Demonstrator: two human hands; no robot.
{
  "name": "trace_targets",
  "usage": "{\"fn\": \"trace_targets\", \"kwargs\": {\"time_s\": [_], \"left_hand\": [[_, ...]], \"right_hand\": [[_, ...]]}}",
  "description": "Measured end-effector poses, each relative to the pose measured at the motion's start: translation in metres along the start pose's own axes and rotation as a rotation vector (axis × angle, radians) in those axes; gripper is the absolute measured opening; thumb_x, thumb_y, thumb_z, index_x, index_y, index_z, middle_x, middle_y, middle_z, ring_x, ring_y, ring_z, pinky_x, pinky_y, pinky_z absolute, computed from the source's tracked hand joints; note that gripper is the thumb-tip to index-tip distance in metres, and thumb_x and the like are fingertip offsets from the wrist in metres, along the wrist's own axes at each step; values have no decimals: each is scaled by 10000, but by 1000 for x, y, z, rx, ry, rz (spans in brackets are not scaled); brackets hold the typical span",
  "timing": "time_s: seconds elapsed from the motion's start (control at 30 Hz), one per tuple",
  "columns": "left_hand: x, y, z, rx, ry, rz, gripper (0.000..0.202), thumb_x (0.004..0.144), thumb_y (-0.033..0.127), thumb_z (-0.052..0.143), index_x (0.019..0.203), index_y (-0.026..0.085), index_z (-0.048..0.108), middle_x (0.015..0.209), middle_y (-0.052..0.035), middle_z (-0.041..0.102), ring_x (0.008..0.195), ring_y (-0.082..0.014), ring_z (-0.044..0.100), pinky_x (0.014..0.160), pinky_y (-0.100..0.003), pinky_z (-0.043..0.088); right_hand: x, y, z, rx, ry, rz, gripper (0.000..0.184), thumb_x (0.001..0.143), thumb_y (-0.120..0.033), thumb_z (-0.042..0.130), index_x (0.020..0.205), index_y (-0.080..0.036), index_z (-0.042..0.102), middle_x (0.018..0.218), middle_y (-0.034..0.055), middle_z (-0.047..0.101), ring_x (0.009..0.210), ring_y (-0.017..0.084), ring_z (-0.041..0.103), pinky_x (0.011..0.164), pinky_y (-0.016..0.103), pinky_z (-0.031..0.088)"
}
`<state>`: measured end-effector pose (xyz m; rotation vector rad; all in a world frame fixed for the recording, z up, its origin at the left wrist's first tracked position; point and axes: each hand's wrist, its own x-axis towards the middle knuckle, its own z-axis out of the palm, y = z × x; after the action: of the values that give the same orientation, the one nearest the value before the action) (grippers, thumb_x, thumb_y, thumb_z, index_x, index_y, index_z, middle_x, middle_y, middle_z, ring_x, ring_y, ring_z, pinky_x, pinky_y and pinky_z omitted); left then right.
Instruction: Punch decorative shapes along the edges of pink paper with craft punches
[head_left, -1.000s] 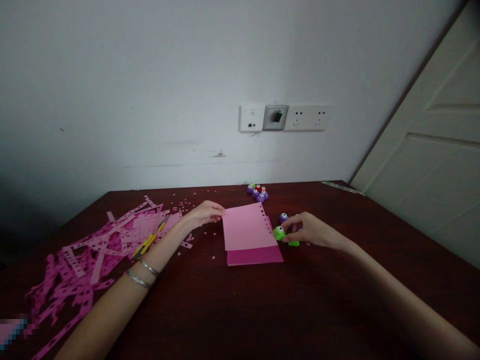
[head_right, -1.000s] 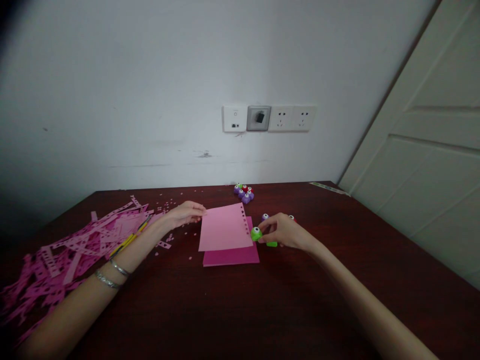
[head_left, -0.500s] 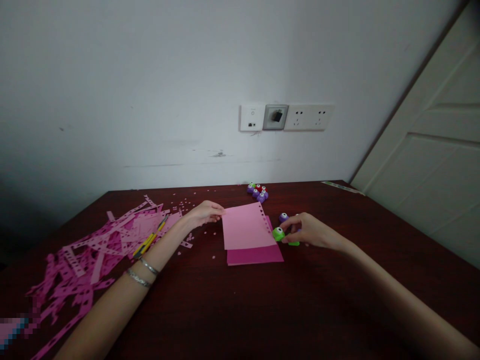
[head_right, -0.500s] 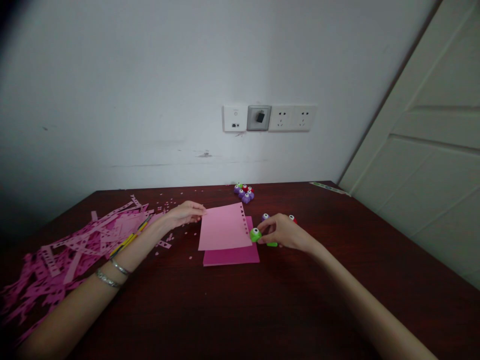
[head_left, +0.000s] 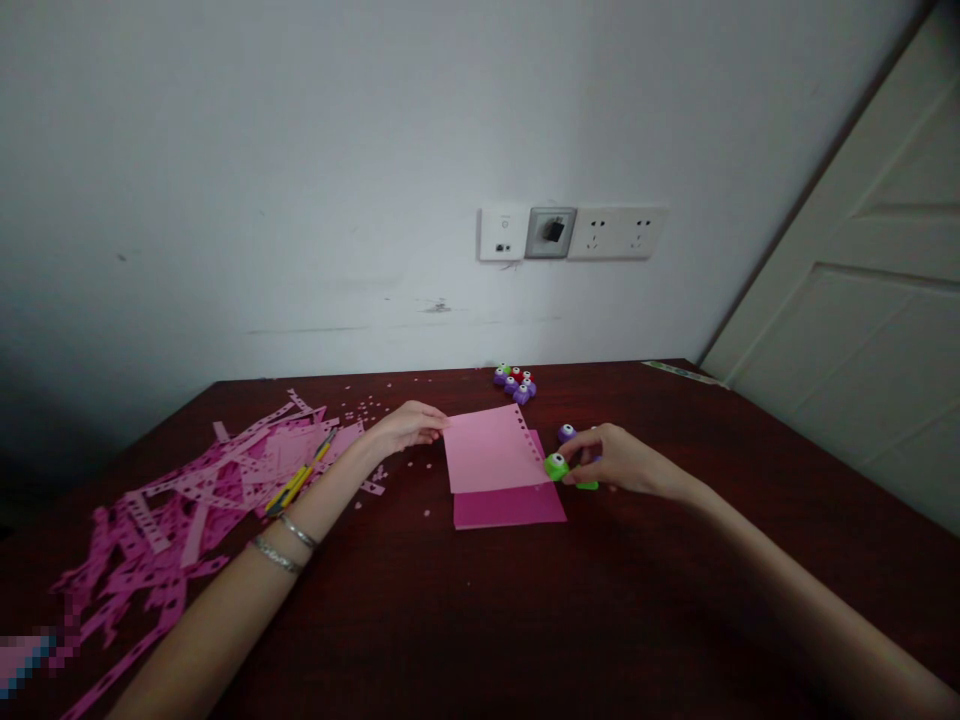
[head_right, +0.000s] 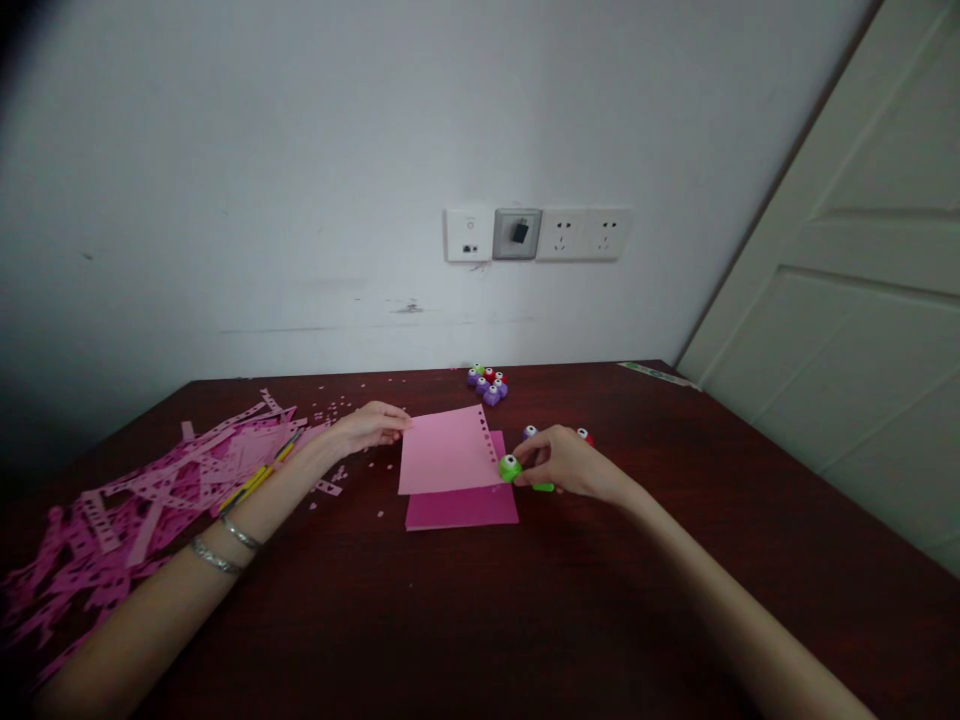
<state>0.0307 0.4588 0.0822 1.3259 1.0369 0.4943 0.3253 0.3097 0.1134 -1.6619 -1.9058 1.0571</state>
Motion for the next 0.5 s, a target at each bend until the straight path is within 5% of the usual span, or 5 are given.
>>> {"fn": "trace_targets", "kwargs": {"time_s": [0.5], "left_hand": [[3,-3,3,11,-12,-24,139,592,178,735,707,131,672,655,-13,627,559,-67,522,591,-227,423]], "right_hand": [[3,1,5,-57,-22,10,344,646,-374,688,929,-179,706,659,22,646,448,81,481,345,169,350]]}}
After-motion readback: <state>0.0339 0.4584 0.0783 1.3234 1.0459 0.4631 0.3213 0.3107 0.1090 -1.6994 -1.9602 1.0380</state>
